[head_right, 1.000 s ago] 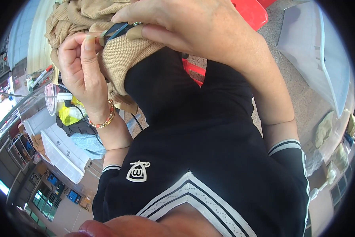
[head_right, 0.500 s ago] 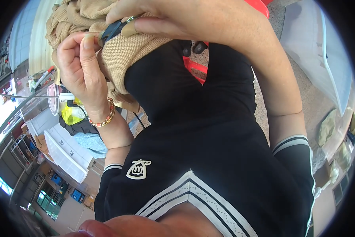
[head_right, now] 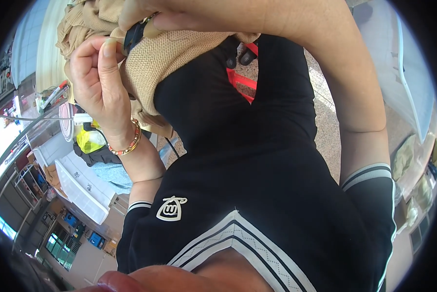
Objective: Trimming loose threads from sweaters using a small pair of snips.
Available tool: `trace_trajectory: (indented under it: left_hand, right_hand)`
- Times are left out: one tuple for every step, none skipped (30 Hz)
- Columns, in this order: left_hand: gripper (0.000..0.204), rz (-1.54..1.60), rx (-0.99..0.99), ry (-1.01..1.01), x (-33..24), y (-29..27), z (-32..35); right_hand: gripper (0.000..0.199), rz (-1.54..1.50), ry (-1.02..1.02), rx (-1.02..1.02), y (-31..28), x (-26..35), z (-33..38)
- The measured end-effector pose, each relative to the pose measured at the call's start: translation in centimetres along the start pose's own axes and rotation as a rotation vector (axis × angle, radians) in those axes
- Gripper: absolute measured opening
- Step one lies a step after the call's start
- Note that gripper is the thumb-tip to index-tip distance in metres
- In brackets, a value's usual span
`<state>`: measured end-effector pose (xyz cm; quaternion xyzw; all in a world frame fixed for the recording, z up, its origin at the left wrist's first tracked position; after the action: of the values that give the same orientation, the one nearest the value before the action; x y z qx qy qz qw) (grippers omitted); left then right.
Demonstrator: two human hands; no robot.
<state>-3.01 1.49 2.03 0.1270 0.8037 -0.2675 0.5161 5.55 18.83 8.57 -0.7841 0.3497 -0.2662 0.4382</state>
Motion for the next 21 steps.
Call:
trace_trajectory:
  left_hand:
    - [0.006, -0.008, 0.000, 0.011, 0.0, 0.1, -0.1]
    - [0.006, -0.015, 0.000, 0.023, 0.0, 0.1, -0.1]
    - [0.006, -0.010, 0.004, 0.025, -0.1, 0.2, -0.2]
    - [0.006, -0.006, -0.003, 0.019, 0.0, 0.1, -0.1]
    - [0.006, -0.001, -0.010, 0.012, 0.0, 0.0, 0.0]
    - [0.006, -0.008, -0.016, 0.008, 0.1, -0.2, 0.2]
    - [0.006, -0.003, -0.010, 0.009, 0.1, -0.1, 0.1]
    - [0.006, 0.002, -0.005, 0.009, 0.2, 0.0, 0.0]
    - [0.006, 0.004, -0.004, 0.009, 0.1, 0.1, 0.0]
    - [0.008, 0.041, 0.005, -0.006, 0.1, 0.1, 0.0]
    - [0.009, 0.076, 0.013, -0.021, 0.1, 0.1, 0.1]
    - [0.009, 0.073, 0.008, -0.023, 0.1, 0.1, 0.2]
    - [0.010, 0.204, -0.009, -0.061, 0.2, 0.0, 0.4]
    - [0.011, 0.344, -0.021, -0.097, 0.4, 0.1, 0.4]
    - [0.011, 0.320, -0.024, -0.115, 0.5, -0.5, 0.5]
    - [0.010, 0.307, -0.074, -0.101, 0.8, -1.3, 0.6]
    - [0.010, 0.298, -0.122, -0.089, 1.4, -2.1, 0.7]
    - [0.014, 0.237, -0.174, -0.121, 2.3, -3.1, 0.9]
    - [0.017, 0.226, -0.163, -0.183, 3.0, -4.3, 1.5]
    - [0.021, 0.218, -0.153, -0.246, 3.6, -5.4, 2.1]
    - [0.027, 0.172, -0.069, -0.299, 4.0, -6.0, 2.7]
  right_hand:
    - [0.018, 0.014, -0.004, 0.001, -0.1, 0.0, 0.0]
    - [0.018, 0.018, 0.000, 0.003, -0.1, 0.0, 0.1]
    - [0.019, 0.017, 0.002, 0.003, -0.2, 0.0, 0.2]
    - [0.019, 0.005, -0.006, -0.001, 0.1, 0.0, 0.1]
    - [0.019, -0.002, -0.011, -0.003, 0.6, -0.1, 0.1]
    - [0.020, -0.016, -0.053, -0.079, 1.0, -0.2, 0.1]
    - [0.021, -0.020, -0.084, -0.149, 1.1, -0.3, 0.3]
    - [0.021, -0.017, -0.082, -0.147, 1.3, -0.4, 0.4]
    - [0.021, 0.021, -0.116, -0.171, 1.3, -0.4, 0.6]
    - [0.022, 0.058, -0.153, -0.197, 1.5, -0.4, 0.8]
    - [0.022, 0.055, -0.157, -0.196, 2.1, -0.5, 0.9]
    - [0.023, -0.048, -0.147, -0.327, 2.7, -0.6, 1.1]
    - [0.024, -0.156, -0.138, -0.457, 2.9, -0.8, 1.1]
    - [0.024, -0.156, -0.139, -0.449, 1.8, -0.4, 1.4]
    - [0.026, -0.146, 0.013, -0.275, 0.5, -0.1, 1.7]
    - [0.028, -0.142, 0.156, -0.108, 0.0, 0.0, 2.0]
    - [0.033, -0.210, 0.220, -0.188, 0.1, 0.0, 2.1]
    - [0.033, -0.218, 0.214, -0.181, 0.3, 0.3, 2.2]
    - [0.036, -0.296, 0.314, -0.205, 0.8, 0.4, 2.5]
    - [0.038, -0.374, 0.417, -0.223, 1.1, 0.5, 2.6]
    - [0.045, -0.524, 0.484, -0.248, 1.6, 0.6, 2.6]
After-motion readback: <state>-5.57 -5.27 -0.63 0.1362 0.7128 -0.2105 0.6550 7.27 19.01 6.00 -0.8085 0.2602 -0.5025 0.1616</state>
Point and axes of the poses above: each hand's wrist, its own z-axis away from the middle knuckle, its own y-axis out of the palm, x = y × z, the point moved 3 cm from there along -z, towards the middle knuckle, and after that the axes turned 12 degrees about -y, right-handed, at the moved point
